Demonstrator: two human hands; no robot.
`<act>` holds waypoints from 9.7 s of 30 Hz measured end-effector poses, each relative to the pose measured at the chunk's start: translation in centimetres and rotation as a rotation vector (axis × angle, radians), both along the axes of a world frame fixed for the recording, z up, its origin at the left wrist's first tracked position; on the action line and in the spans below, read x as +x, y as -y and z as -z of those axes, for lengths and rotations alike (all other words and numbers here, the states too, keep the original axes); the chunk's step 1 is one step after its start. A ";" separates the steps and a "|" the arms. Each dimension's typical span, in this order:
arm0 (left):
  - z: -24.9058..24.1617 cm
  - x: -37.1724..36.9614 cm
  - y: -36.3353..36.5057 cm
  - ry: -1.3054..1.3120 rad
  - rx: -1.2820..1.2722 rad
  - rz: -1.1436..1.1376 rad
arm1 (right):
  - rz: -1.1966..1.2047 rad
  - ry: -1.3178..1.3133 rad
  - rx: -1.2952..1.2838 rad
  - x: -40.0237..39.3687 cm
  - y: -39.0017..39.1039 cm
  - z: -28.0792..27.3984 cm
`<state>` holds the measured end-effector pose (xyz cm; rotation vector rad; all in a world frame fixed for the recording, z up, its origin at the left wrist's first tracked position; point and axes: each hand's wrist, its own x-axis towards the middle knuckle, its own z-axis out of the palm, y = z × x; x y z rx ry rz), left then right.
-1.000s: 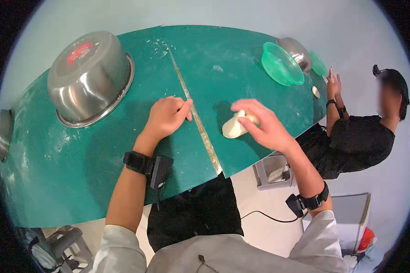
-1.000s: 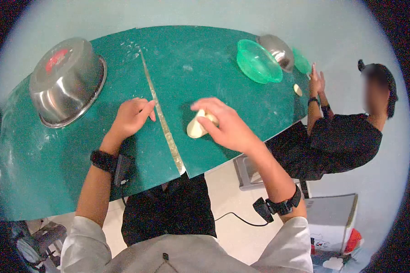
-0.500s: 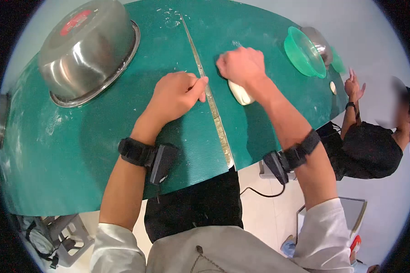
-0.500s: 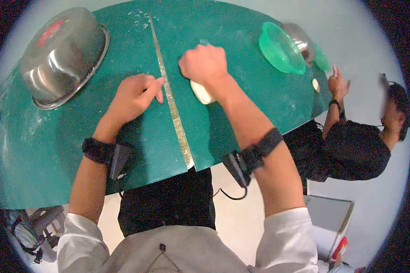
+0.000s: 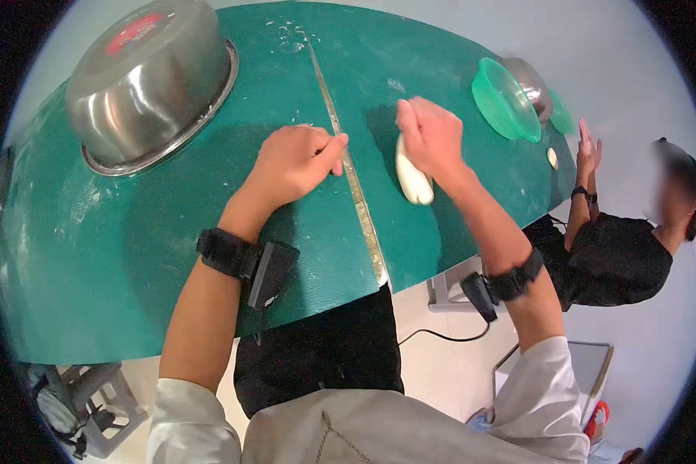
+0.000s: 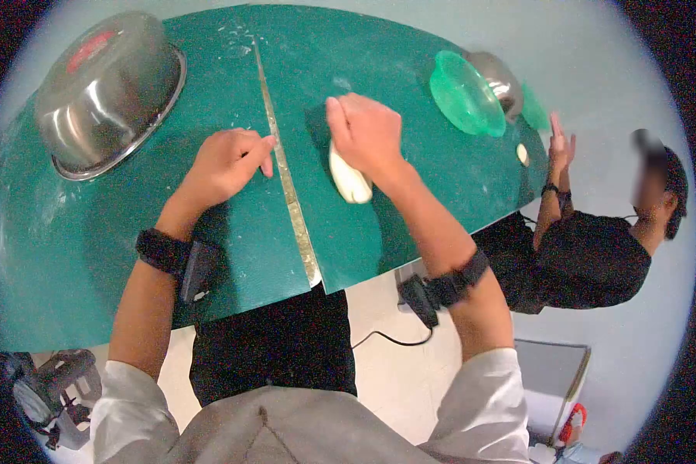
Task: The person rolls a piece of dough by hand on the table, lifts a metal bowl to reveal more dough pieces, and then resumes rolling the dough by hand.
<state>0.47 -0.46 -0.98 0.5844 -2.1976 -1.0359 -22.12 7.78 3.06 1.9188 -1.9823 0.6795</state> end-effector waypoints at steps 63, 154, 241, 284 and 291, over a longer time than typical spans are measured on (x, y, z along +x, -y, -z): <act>0.0 0.0 0.0 0.029 0.113 -0.036 | 0.134 -0.047 0.001 0.6 0.2 1.2; 0.2 0.0 -0.1 0.042 0.048 -0.005 | 0.150 0.261 0.470 -0.4 -4.8 -2.4; -0.7 0.1 -0.2 0.102 0.025 -0.003 | -0.143 0.186 0.313 -1.0 -10.7 0.7; -0.1 -0.1 -0.2 0.052 0.005 -0.007 | 0.268 -0.291 0.505 1.3 0.8 -1.2; 0.0 0.1 -0.1 0.085 0.059 -0.013 | 0.220 -0.256 0.174 0.6 1.1 -0.1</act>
